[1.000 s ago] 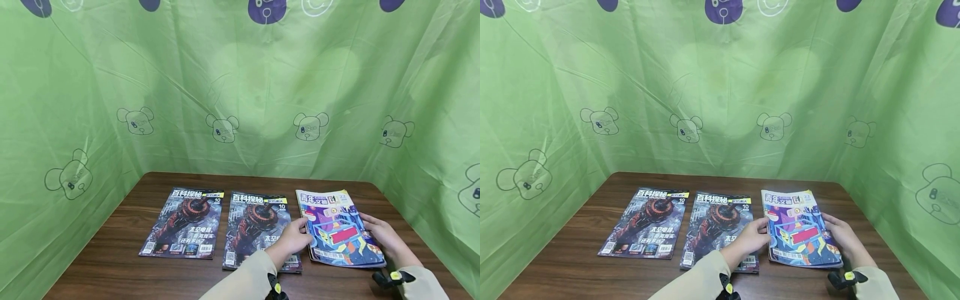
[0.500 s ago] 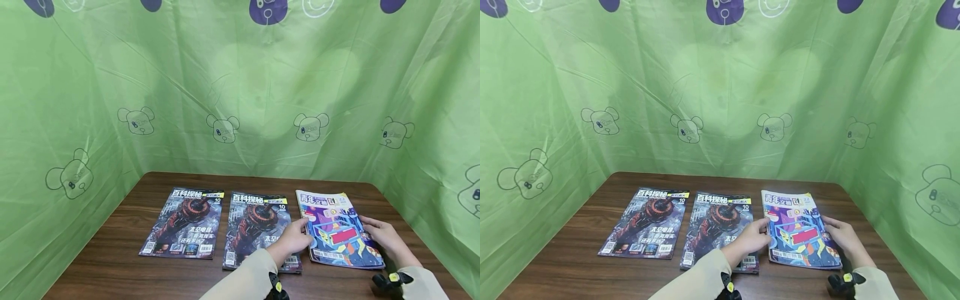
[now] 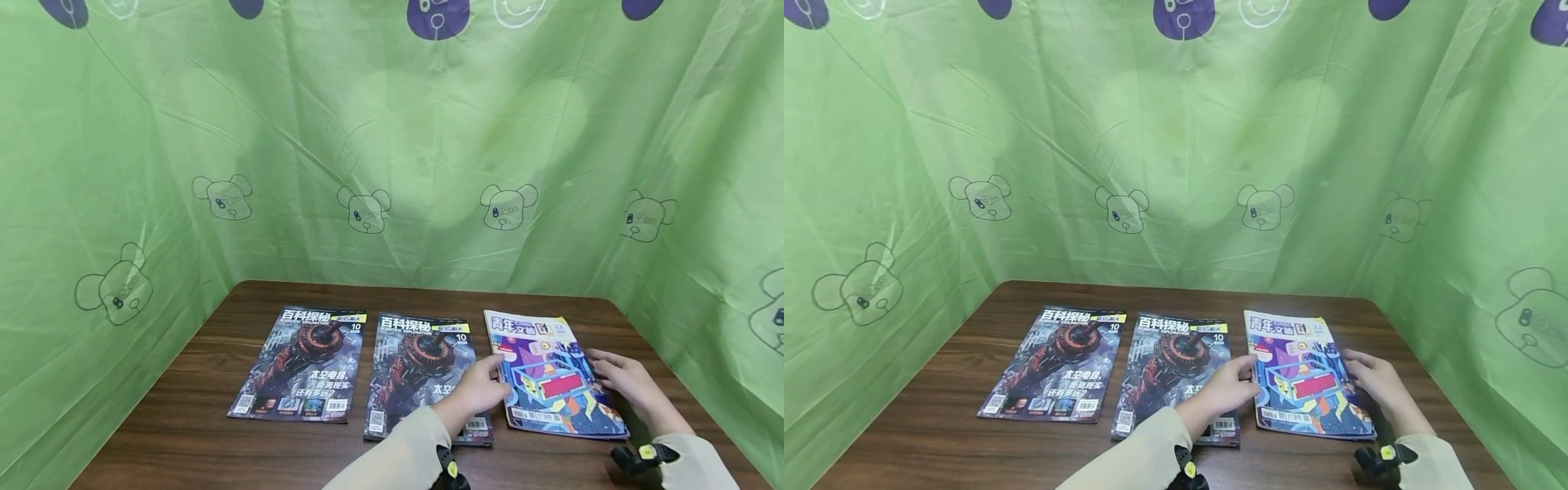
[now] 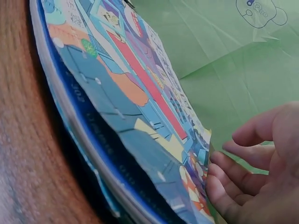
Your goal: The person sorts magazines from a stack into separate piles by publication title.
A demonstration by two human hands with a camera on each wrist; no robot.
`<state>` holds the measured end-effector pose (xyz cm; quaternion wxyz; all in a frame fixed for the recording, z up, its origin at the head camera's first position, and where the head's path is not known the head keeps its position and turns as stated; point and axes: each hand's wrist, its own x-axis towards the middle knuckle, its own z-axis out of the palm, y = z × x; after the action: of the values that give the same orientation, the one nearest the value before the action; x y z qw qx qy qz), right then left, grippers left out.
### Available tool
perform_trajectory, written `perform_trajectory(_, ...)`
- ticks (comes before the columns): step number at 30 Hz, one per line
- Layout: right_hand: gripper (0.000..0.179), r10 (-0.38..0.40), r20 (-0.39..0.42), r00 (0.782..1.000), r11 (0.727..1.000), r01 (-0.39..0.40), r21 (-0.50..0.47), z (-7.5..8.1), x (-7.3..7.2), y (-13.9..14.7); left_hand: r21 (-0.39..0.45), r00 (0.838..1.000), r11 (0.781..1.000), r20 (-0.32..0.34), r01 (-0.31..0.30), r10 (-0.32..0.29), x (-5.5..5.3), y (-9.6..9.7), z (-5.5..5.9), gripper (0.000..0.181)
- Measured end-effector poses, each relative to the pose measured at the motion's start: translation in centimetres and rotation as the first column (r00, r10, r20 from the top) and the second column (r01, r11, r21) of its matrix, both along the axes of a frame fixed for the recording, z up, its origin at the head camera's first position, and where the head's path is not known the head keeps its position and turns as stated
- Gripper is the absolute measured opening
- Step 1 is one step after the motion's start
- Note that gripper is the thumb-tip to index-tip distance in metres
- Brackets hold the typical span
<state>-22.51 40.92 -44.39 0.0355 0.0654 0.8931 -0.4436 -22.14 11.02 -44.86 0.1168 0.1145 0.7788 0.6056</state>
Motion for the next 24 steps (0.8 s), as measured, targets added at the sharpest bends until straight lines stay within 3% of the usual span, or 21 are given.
perform_trajectory(9,0.061,0.017,-0.028,0.999,0.999,-0.016,0.043,0.6,-0.2,-0.4,0.058,1.000,0.998,0.004,0.019,-0.019,-0.4,-0.5,0.0,0.064)
perform_trajectory(19,0.058,0.056,-0.036,0.998,0.998,-0.056,-0.001,0.7,-0.5,-2.3,0.118,0.998,0.992,-0.048,0.054,-0.049,-1.1,-2.1,-0.3,0.063)
perform_trajectory(24,0.059,0.069,-0.008,0.998,0.996,-0.070,-0.052,0.4,-0.6,-3.6,0.101,0.996,0.993,-0.067,0.068,-0.061,-1.3,-3.3,-0.2,0.063)
